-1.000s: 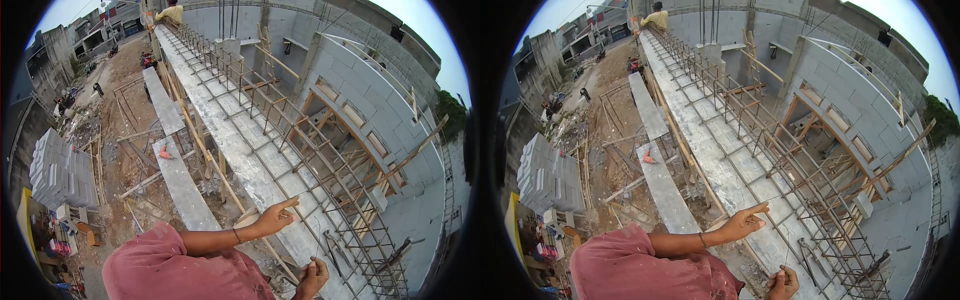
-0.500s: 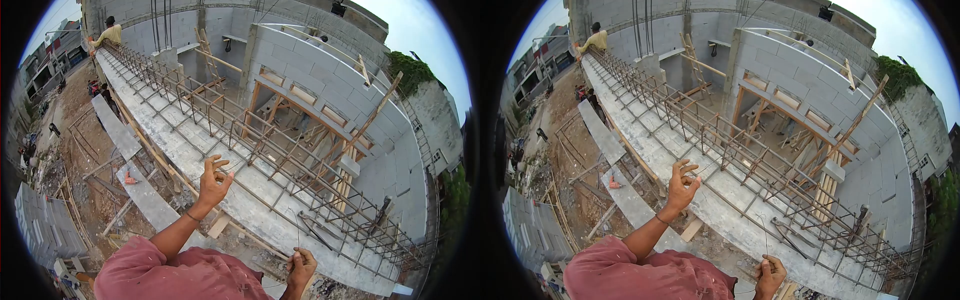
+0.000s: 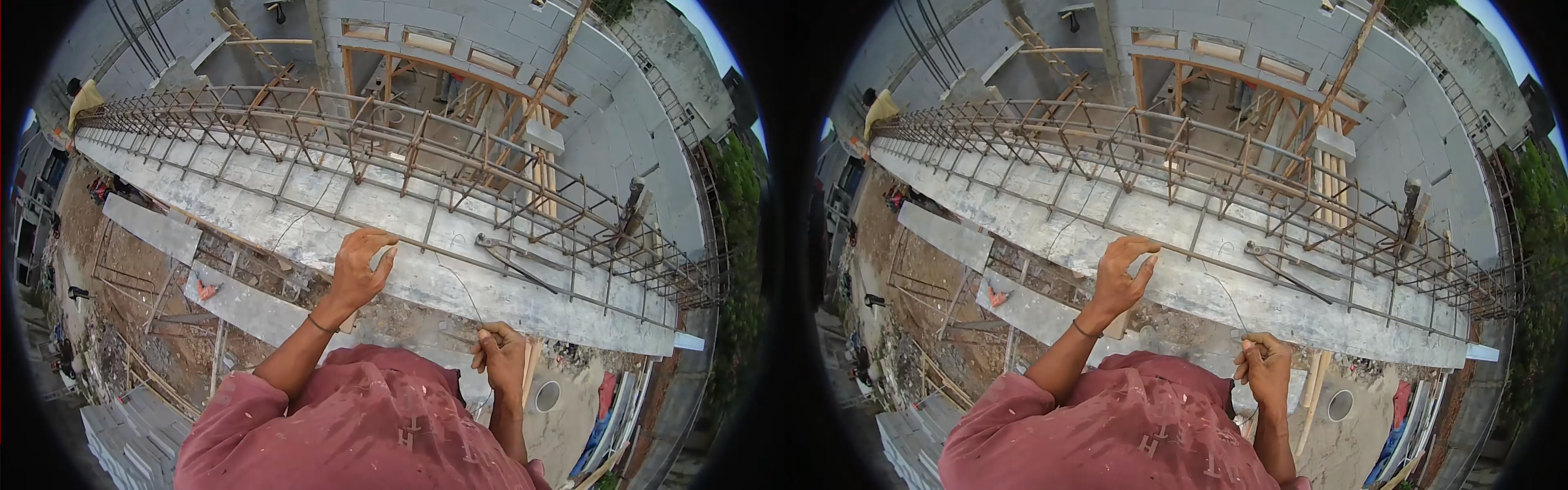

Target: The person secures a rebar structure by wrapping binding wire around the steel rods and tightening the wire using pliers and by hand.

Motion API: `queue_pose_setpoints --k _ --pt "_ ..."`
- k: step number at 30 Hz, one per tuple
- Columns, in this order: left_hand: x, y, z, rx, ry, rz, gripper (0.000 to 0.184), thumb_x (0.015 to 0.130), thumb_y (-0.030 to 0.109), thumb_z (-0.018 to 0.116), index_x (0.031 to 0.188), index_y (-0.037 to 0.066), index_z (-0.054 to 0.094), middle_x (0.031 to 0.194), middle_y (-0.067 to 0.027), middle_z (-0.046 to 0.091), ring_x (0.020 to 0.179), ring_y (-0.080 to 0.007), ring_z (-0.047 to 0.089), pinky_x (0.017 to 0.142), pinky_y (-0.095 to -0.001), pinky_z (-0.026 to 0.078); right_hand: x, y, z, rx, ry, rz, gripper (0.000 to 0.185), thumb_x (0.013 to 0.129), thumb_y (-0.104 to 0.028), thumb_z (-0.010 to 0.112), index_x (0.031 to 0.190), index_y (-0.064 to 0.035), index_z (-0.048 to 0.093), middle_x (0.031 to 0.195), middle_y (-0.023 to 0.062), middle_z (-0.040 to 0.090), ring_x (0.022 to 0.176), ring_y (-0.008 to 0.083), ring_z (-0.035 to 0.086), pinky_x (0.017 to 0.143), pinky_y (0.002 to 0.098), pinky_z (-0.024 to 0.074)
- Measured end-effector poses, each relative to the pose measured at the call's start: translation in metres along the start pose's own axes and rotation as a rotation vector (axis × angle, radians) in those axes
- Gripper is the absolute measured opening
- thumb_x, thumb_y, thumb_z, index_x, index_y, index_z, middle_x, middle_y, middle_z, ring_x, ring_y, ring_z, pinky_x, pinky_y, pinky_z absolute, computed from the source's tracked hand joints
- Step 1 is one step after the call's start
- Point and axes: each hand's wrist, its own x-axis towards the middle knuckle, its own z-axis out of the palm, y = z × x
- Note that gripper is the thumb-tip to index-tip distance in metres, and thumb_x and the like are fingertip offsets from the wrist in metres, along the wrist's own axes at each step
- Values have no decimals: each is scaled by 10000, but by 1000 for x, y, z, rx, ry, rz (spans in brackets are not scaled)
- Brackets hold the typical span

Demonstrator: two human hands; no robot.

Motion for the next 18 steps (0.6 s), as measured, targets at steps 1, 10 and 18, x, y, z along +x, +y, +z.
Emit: queue_pose_setpoints --k 1,10,18 --pt "4 -5 6 -6 -53 -15 184 895 83 714 1074 61 751 1019 -144 747 1015 -338 692 930 -444 515 1 5 2 8 15 13 150 1011 -52 600 1053 79 661 689 105 659 457 123 581 391 249 424" --pt "56 -48 46 -12 -516 -225 261 901 75 693 1149 8 739 1081 -214 742 1000 -375 714 887 -434 558 64 24 29 363 -109 241 168 1010 -74 604 1039 79 668 690 113 659 451 150 577 390 264 422" --pt "73 -52 48 -23 -758 -222 190 889 79 719 1051 -10 761 941 -216 754 917 -365 734 817 -419 561 78 6 45 377 -175 289 188 1022 -76 585 1030 88 677 688 103 656 445 135 562 393 264 396"
